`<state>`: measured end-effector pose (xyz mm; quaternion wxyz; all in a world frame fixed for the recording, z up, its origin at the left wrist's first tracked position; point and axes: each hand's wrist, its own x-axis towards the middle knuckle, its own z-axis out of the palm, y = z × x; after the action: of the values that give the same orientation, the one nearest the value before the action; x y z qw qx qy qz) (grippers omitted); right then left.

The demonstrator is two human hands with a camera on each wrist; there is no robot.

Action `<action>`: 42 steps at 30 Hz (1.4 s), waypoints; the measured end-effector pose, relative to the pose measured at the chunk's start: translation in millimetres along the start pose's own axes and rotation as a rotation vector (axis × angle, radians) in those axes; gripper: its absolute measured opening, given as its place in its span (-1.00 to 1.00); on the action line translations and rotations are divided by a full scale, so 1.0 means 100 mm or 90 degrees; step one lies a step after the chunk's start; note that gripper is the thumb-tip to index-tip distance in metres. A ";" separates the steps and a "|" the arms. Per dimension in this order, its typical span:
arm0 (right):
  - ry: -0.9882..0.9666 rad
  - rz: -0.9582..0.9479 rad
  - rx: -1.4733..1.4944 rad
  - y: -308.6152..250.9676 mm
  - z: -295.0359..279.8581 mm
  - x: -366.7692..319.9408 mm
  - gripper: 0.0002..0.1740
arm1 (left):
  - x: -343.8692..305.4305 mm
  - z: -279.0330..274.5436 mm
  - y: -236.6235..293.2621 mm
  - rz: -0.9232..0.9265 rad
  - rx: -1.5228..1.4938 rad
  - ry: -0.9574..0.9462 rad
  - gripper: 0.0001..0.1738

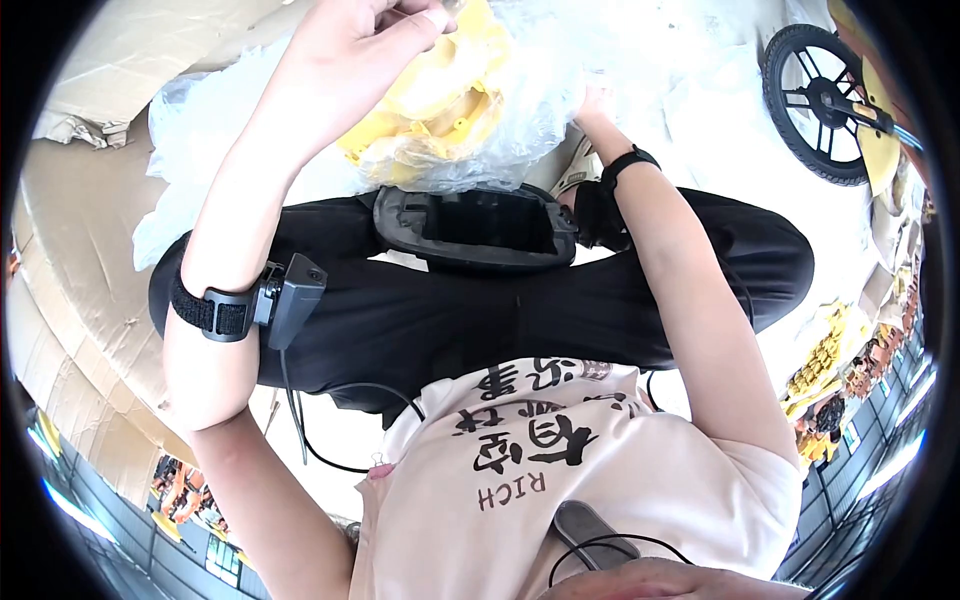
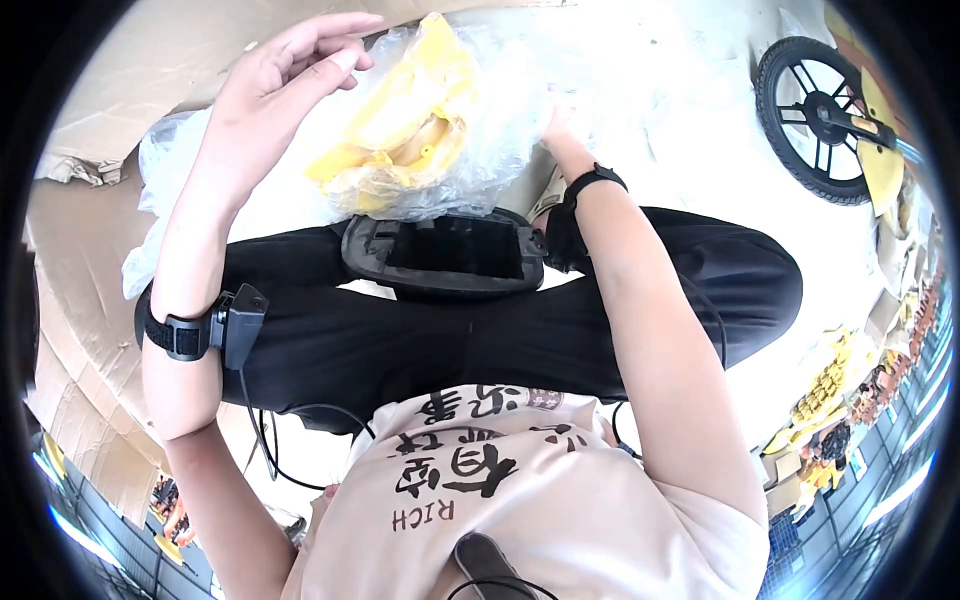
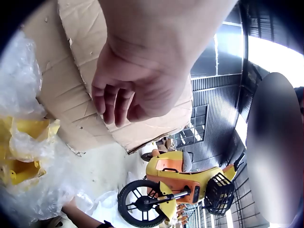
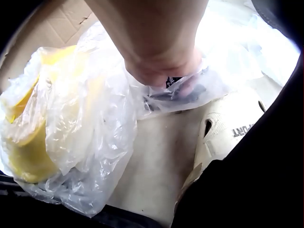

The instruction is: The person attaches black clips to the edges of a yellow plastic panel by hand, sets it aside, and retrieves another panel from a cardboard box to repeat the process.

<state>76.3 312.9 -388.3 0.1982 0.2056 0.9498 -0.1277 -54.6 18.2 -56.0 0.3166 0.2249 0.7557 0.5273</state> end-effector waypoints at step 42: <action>-0.008 0.160 0.211 0.36 0.38 0.44 -0.69 | 0.21 -0.01 -1.48 -0.318 0.225 -0.311 -0.66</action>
<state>67.9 347.3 -447.1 0.1818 0.3515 0.8815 -0.2577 -70.9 -19.2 -199.9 0.5626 0.2037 0.7685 0.2267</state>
